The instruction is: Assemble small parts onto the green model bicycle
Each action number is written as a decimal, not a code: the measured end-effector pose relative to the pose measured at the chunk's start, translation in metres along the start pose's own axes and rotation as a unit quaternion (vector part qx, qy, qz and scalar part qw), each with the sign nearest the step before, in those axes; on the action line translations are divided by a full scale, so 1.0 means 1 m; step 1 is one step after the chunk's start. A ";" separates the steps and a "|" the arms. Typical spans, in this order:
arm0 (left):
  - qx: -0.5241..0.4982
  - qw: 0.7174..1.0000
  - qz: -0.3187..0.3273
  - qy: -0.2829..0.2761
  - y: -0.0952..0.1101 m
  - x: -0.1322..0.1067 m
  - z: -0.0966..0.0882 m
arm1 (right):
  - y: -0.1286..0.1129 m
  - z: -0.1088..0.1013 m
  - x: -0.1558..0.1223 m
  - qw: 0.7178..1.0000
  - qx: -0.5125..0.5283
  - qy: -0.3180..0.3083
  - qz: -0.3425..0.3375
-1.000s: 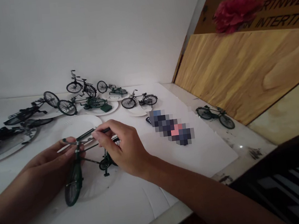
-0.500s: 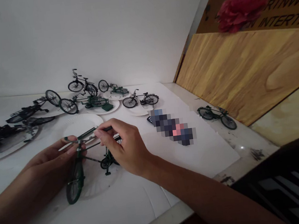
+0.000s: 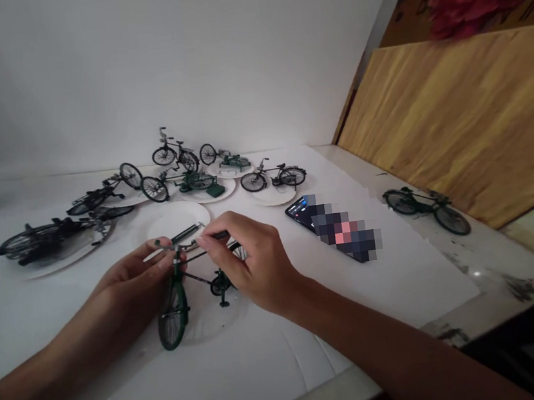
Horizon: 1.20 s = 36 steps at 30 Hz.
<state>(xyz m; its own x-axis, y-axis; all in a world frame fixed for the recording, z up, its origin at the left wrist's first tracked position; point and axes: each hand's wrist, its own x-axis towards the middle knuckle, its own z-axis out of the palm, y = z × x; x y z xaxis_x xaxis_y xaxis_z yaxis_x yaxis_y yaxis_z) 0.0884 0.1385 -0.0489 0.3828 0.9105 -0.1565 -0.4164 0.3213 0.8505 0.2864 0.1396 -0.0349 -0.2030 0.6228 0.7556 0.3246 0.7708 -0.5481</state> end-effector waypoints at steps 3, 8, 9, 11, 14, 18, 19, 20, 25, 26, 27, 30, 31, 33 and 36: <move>-0.013 1.000 0.011 -0.002 -0.001 0.000 -0.002 | -0.001 0.000 0.000 0.999 -0.009 -0.016 -0.027; -0.039 0.999 0.015 -0.006 -0.002 0.002 -0.003 | -0.002 0.000 -0.002 0.999 -0.011 -0.033 -0.029; -0.043 0.999 0.016 -0.006 -0.002 0.002 -0.003 | -0.002 0.000 -0.002 0.999 -0.010 -0.033 -0.029; -0.049 0.999 0.018 -0.005 -0.002 0.002 -0.003 | -0.002 0.001 -0.003 0.999 -0.009 -0.032 -0.027; -0.050 0.998 0.023 -0.010 -0.002 0.003 -0.003 | -0.001 0.001 -0.003 0.999 -0.007 -0.034 -0.018; -0.052 0.998 0.028 -0.010 -0.003 0.003 -0.003 | -0.001 0.001 -0.003 0.999 -0.013 -0.031 -0.028; -0.052 0.998 0.029 -0.010 -0.003 0.003 -0.003 | -0.001 0.000 -0.003 0.999 -0.015 -0.031 -0.030; -0.052 0.998 0.030 -0.012 -0.003 0.002 -0.003 | -0.001 0.000 -0.003 0.999 -0.017 -0.032 -0.031; -0.049 0.998 0.029 -0.012 -0.003 0.002 -0.003 | -0.002 -0.001 -0.002 0.998 -0.021 -0.039 -0.036; -0.049 0.998 0.029 -0.011 -0.003 0.003 -0.004 | -0.002 -0.001 -0.002 0.998 -0.025 -0.039 -0.039; -0.048 0.998 0.030 -0.009 -0.003 0.003 -0.004 | -0.002 -0.001 -0.001 0.998 -0.030 -0.037 -0.042; -0.049 0.998 0.033 -0.002 -0.003 0.004 -0.005 | -0.001 -0.001 -0.001 0.997 -0.053 -0.033 -0.046; -0.049 0.998 0.033 -0.002 -0.004 0.004 -0.006 | -0.001 -0.002 -0.001 0.997 -0.060 -0.034 -0.045; -0.051 0.998 0.032 -0.001 -0.004 0.004 -0.007 | -0.001 -0.003 0.000 0.996 -0.069 -0.042 -0.038; -0.052 0.998 0.030 0.001 -0.005 0.005 -0.008 | -0.001 -0.005 0.000 0.994 -0.084 -0.054 -0.036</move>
<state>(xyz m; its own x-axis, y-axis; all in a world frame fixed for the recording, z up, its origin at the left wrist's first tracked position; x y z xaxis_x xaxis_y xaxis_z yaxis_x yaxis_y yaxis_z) 0.0853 0.1434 -0.0583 0.3533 0.9293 -0.1074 -0.5222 0.2912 0.8015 0.2906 0.1386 -0.0326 -0.3256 0.5848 0.7429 0.4530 0.7862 -0.4203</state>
